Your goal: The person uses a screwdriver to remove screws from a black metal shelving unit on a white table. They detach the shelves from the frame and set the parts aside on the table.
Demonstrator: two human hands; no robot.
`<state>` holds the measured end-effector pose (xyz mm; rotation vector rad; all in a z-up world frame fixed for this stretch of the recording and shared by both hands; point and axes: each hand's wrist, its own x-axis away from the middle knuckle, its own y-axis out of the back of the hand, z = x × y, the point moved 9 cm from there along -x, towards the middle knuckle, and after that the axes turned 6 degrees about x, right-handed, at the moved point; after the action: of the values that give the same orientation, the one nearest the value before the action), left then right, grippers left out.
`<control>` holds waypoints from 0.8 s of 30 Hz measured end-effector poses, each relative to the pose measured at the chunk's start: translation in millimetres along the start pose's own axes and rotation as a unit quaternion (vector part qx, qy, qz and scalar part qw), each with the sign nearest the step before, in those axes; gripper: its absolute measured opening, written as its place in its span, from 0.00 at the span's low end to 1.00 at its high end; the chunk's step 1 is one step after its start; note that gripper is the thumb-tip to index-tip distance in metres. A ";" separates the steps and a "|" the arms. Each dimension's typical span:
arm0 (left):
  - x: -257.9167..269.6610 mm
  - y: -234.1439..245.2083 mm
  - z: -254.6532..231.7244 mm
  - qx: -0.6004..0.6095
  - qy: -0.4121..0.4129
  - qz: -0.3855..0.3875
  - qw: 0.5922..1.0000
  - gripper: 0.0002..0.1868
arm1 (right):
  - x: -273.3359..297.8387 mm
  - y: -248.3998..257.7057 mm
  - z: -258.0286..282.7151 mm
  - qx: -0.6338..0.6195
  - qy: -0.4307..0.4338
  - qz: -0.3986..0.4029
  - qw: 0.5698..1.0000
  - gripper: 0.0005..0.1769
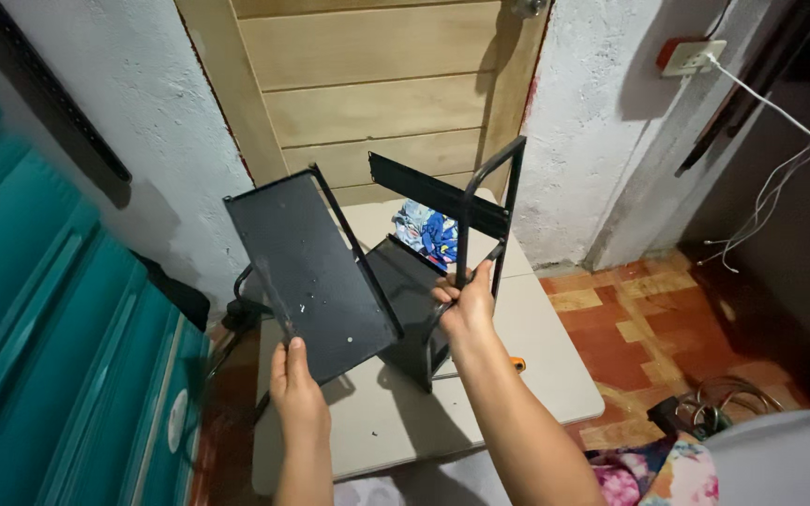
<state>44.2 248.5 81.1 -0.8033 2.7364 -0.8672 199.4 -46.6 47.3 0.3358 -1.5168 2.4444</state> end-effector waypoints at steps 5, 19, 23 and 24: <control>-24.8 24.0 28.5 -0.017 0.025 0.017 0.999 0.22 | 15.8 -10.5 11.3 0.007 -0.012 -0.063 0.998 0.35; -44.5 66.3 60.1 -0.111 0.056 -0.039 0.992 0.31 | 37.9 -57.1 70.6 0.003 0.040 0.022 0.999 0.35; -44.6 78.2 60.7 -0.162 0.082 -0.052 0.982 0.31 | 38.0 -53.5 76.0 0.007 0.058 0.033 0.998 0.33; -45.2 82.4 63.4 -0.171 0.095 -0.062 0.979 0.31 | 36.3 -54.9 77.2 0.005 0.054 0.043 0.998 0.33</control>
<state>64.8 298.5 -18.5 -1.0076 3.0837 -0.5194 188.0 -89.3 138.6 0.1393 -1.5028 2.4935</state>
